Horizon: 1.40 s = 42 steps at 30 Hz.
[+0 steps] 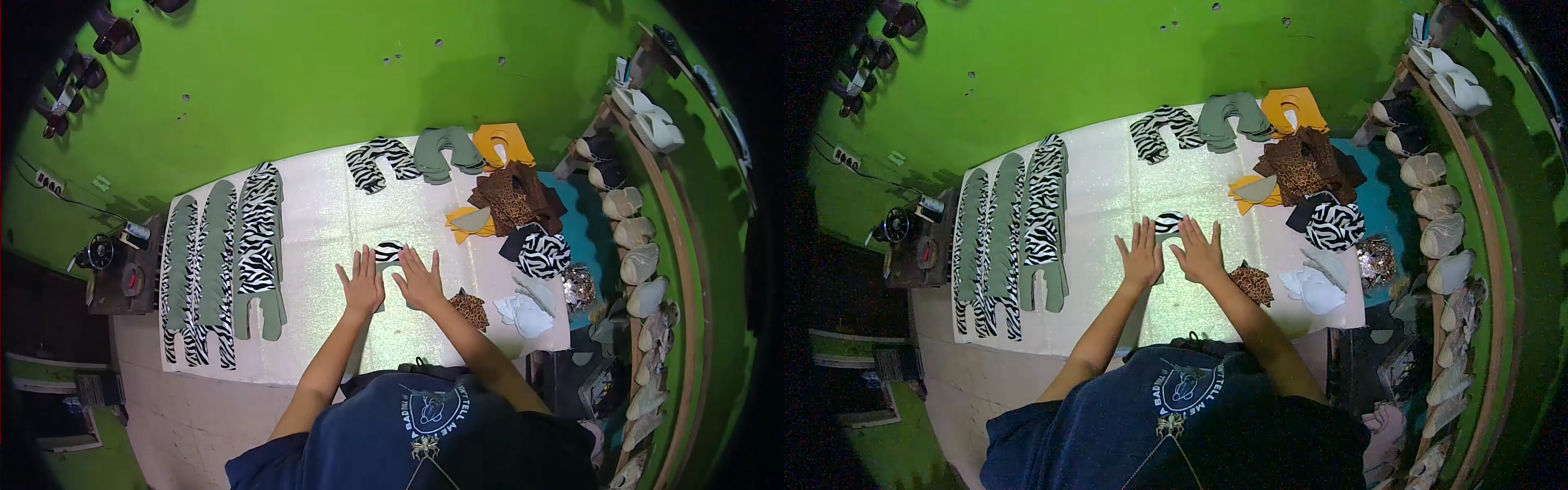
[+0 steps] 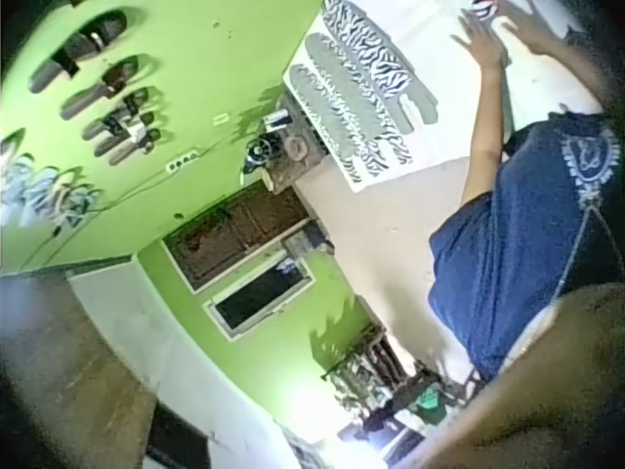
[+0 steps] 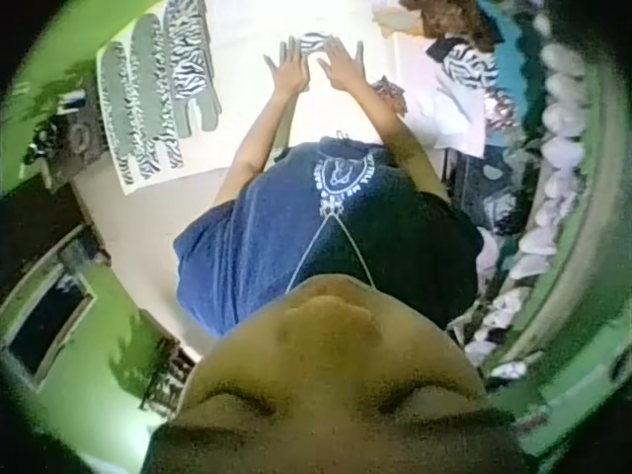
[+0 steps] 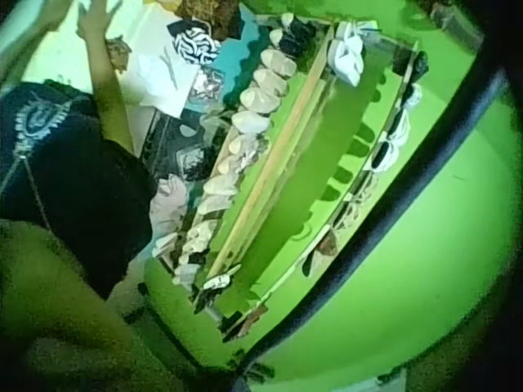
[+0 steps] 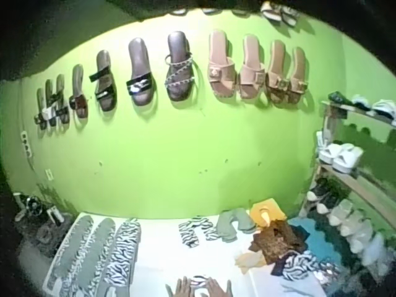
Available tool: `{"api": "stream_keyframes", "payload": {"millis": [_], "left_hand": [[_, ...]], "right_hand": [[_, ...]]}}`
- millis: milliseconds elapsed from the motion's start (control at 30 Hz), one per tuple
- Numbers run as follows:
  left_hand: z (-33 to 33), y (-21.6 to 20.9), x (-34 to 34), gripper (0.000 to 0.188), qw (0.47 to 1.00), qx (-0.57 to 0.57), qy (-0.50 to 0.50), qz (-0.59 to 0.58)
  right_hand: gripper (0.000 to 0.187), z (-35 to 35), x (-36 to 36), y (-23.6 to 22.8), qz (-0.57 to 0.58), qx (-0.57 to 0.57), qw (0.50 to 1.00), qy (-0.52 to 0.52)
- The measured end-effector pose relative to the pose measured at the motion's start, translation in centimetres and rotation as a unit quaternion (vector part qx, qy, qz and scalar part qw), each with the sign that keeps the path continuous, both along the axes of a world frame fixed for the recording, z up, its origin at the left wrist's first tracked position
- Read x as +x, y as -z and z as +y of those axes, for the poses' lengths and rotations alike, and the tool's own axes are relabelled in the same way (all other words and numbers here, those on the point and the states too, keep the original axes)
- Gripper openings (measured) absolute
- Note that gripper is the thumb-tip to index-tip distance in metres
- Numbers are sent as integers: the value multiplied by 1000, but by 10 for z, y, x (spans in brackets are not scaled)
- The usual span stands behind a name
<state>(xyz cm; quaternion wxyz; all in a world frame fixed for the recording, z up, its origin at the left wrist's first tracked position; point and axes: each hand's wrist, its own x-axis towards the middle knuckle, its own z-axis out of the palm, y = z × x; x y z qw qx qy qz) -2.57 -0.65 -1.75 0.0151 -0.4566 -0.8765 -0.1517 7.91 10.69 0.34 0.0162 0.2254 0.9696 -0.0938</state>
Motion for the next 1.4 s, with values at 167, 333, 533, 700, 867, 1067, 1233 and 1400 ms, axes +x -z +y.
{"api": "stream_keyframes", "payload": {"millis": [167, 333, 533, 700, 867, 1067, 1233, 1400], "left_hand": [[-15, -6, 2, 50, 999, -29, -24, -24], [-17, -24, 1, 39, 999, 3, -48, -12], [3, -28, -7, 24, 990, 59, -104, -69], [19, -20, -13, 27, 994, 47, -89, -44], [29, -12, -16, 27, 994, 42, -89, -57], [24, -19, -9, 26, 981, 77, -117, -135], [3, -29, -5, 25, 966, 119, -152, -172], [-24, -42, 1, 23, 949, 152, -193, -196]], "right_hand": [[57, 0, 1, 12, 47, 23, 999, 0], [43, 12, 10, 19, 170, 19, 985, 0], [29, 21, 12, 12, 288, -39, 955, 66], [25, 27, 16, 2, 246, -15, 962, 118], [31, 33, 21, 3, 208, -53, 959, 185], [31, 32, 16, 5, 191, -114, 958, 181], [24, 27, 14, 2, 205, -149, 955, 153], [16, 21, 11, 1, 302, -236, 921, 72]]}}
